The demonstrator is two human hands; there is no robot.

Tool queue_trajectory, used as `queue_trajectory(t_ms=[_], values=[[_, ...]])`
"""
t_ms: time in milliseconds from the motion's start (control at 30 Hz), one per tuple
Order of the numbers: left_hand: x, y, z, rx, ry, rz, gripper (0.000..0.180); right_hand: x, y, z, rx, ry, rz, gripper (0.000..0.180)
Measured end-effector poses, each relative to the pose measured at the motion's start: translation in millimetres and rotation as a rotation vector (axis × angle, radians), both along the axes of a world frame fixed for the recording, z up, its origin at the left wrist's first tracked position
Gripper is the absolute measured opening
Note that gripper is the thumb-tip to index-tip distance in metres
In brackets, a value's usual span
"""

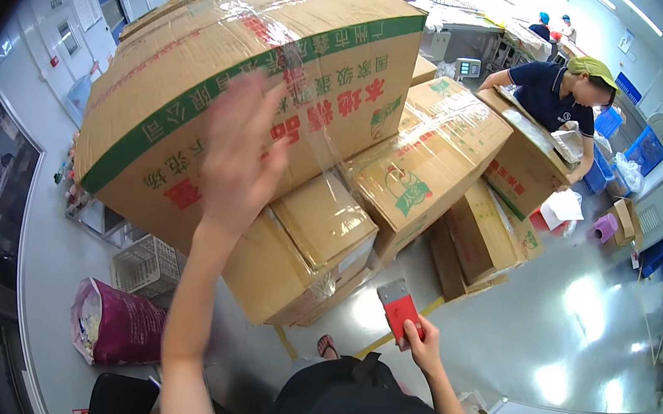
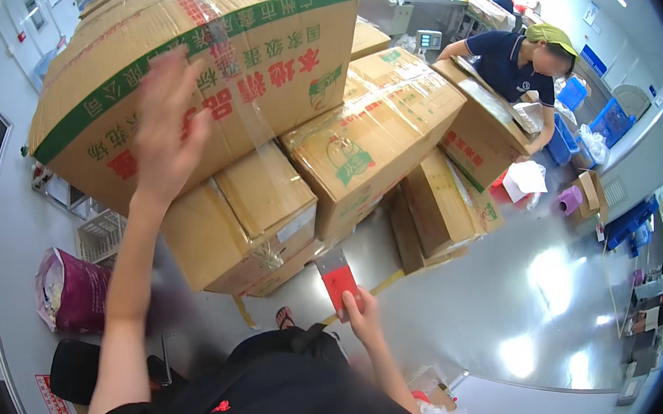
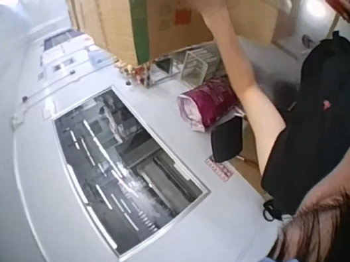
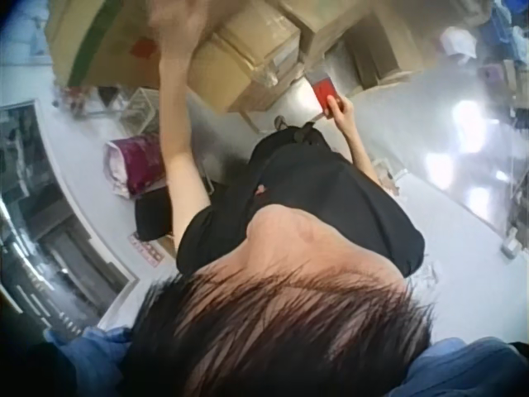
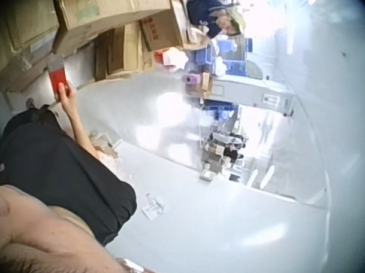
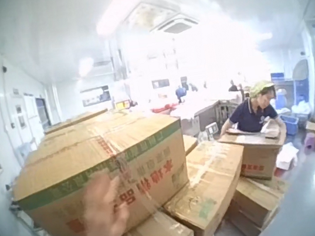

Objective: Taping and sealing large cardboard boxes using a tape dispenser in a workshop.

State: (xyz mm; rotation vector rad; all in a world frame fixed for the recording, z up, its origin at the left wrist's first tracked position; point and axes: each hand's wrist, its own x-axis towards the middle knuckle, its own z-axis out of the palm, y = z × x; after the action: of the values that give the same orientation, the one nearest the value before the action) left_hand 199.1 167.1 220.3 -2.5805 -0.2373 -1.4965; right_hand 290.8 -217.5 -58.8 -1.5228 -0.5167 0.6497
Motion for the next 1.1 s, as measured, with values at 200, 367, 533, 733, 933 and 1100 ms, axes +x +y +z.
queue_trajectory(t_ms=[200, 367, 533, 733, 933, 1100], values=[[-110.6, 42.3, -63.4, -0.352, -0.714, 0.3, 0.061, 4.3, -11.6, 12.7, -0.067, -0.073, -0.064, 0.021], [-128.7, 42.9, -92.3, -0.309, -0.716, 0.683, 0.05, 33.2, -4.2, 29.8, -0.063, -0.417, -0.08, 0.018], [-90.3, -22.6, -127.2, -0.893, -0.582, 0.029, 0.021, 98.8, 7.1, 71.7, -0.169, -1.094, 0.017, 0.022], [30.6, -87.8, -171.2, -1.692, -0.125, -0.549, 0.057, 130.4, -3.8, 101.8, -0.204, -0.997, 0.19, 0.023], [57.5, -121.4, -179.1, -1.85, 0.172, -0.699, 0.053, 80.0, -30.6, 59.7, -0.205, -0.263, 0.156, 0.02], [56.6, -153.4, -192.5, -1.93, 0.38, -0.65, 0.046, 56.8, -55.4, 33.1, -0.182, -0.228, 0.15, 0.015]])
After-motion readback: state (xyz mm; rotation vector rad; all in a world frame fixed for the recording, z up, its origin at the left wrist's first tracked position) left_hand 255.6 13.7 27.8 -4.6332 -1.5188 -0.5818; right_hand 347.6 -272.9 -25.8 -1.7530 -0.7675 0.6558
